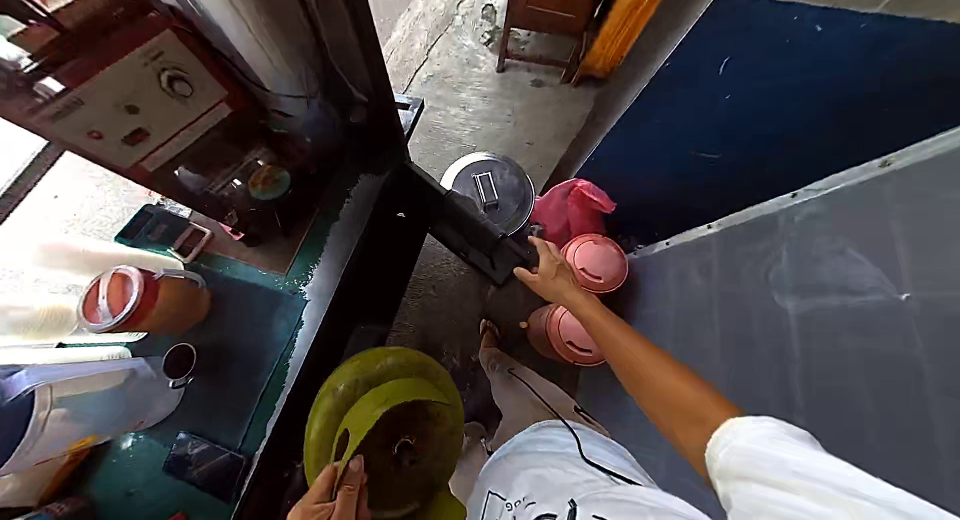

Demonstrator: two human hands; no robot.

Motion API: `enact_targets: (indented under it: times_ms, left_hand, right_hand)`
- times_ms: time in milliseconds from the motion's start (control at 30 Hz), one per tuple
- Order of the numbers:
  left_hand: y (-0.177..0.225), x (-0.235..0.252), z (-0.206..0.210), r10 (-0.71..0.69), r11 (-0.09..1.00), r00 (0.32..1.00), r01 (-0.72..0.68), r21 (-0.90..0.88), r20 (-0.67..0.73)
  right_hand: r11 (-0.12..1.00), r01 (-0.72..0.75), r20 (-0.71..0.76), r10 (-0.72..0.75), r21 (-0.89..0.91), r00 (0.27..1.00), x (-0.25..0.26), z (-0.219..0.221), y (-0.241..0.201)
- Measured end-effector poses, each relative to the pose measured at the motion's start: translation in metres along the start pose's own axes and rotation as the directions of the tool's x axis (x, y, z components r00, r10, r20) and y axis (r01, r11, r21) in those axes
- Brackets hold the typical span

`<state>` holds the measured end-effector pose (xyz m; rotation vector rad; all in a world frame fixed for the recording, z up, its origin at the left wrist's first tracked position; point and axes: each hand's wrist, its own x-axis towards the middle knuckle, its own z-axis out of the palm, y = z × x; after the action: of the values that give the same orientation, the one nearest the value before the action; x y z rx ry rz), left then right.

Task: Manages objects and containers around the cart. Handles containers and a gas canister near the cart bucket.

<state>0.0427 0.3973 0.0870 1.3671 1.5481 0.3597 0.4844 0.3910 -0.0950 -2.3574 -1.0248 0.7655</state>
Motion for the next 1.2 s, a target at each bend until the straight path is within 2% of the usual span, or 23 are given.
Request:
enact_targets:
  times_ms: [67, 133, 300, 433, 533, 567, 633, 700, 733, 800, 867, 900, 967, 1067, 1200]
  left_hand:
    - [0.053, 0.012, 0.009, 0.086, 0.995, 0.995, -0.089, 0.047, 0.053]
    - [0.102, 0.026, 0.018, 0.185, 0.981, 0.978, -0.190, 0.040, 0.099]
    - [0.207, 0.063, 0.051, 0.376, 0.925, 0.911, -0.381, -0.001, 0.170]
    - [0.270, 0.102, 0.091, 0.472, 0.880, 0.863, -0.474, -0.036, 0.180]
    - [0.293, 0.134, 0.128, 0.522, 0.853, 0.837, -0.511, -0.106, 0.164]
    - [0.298, 0.144, 0.141, 0.528, 0.849, 0.833, -0.511, -0.132, 0.165]
    - [0.305, 0.166, 0.165, 0.514, 0.857, 0.835, -0.493, -0.148, 0.197]
    - [0.306, 0.188, 0.188, 0.477, 0.879, 0.842, -0.451, -0.158, 0.253]
    - [0.306, 0.199, 0.199, 0.459, 0.888, 0.843, -0.433, -0.152, 0.280]
    - [0.300, 0.223, 0.219, 0.419, 0.908, 0.848, -0.394, -0.142, 0.325]
    - [0.286, 0.248, 0.239, 0.378, 0.926, 0.861, -0.350, -0.143, 0.342]
    - [0.277, 0.260, 0.250, 0.351, 0.936, 0.870, -0.322, -0.141, 0.347]
    - [0.254, 0.283, 0.272, 0.276, 0.961, 0.890, -0.256, -0.102, 0.363]
    - [0.224, 0.321, 0.315, 0.145, 0.983, 0.919, -0.176, 0.053, 0.367]
    - [0.191, 0.353, 0.362, 0.006, 0.944, 0.944, -0.115, 0.309, 0.330]
  right_hand:
    - [0.996, 0.029, 0.154, -0.015, -0.085, 0.988, 0.043, -0.002, 0.018]
    - [0.982, 0.116, 0.266, -0.074, -0.148, 0.961, 0.073, 0.005, 0.027]
    - [0.964, 0.233, 0.487, -0.144, -0.127, 0.861, 0.087, 0.021, 0.008]
    - [0.993, 0.087, 0.599, -0.118, 0.081, 0.792, 0.059, 0.002, -0.030]
    - [0.994, 0.073, 0.702, -0.110, 0.082, 0.703, 0.070, 0.000, -0.024]
    - [0.991, 0.051, 0.704, -0.126, 0.127, 0.699, 0.082, 0.002, -0.011]
    - [0.996, 0.004, 0.717, -0.068, 0.091, 0.694, 0.114, 0.012, 0.033]
    - [0.994, 0.038, 0.699, 0.046, -0.105, 0.714, 0.148, 0.004, 0.074]
    - [0.984, 0.004, 0.656, 0.115, -0.177, 0.746, 0.164, -0.011, 0.083]
    - [0.973, -0.190, 0.543, 0.233, -0.135, 0.807, 0.194, -0.050, 0.078]
    - [0.947, -0.320, 0.418, 0.280, 0.025, 0.864, 0.242, -0.065, 0.084]
    - [0.944, -0.320, 0.386, 0.266, 0.081, 0.883, 0.273, -0.060, 0.094]
    - [0.962, -0.259, 0.385, 0.209, 0.083, 0.899, 0.339, -0.028, 0.121]
    - [0.963, -0.258, 0.413, 0.202, 0.083, 0.888, 0.431, 0.021, 0.121]
    - [0.908, -0.416, 0.323, 0.379, 0.054, 0.867, 0.496, 0.103, 0.116]
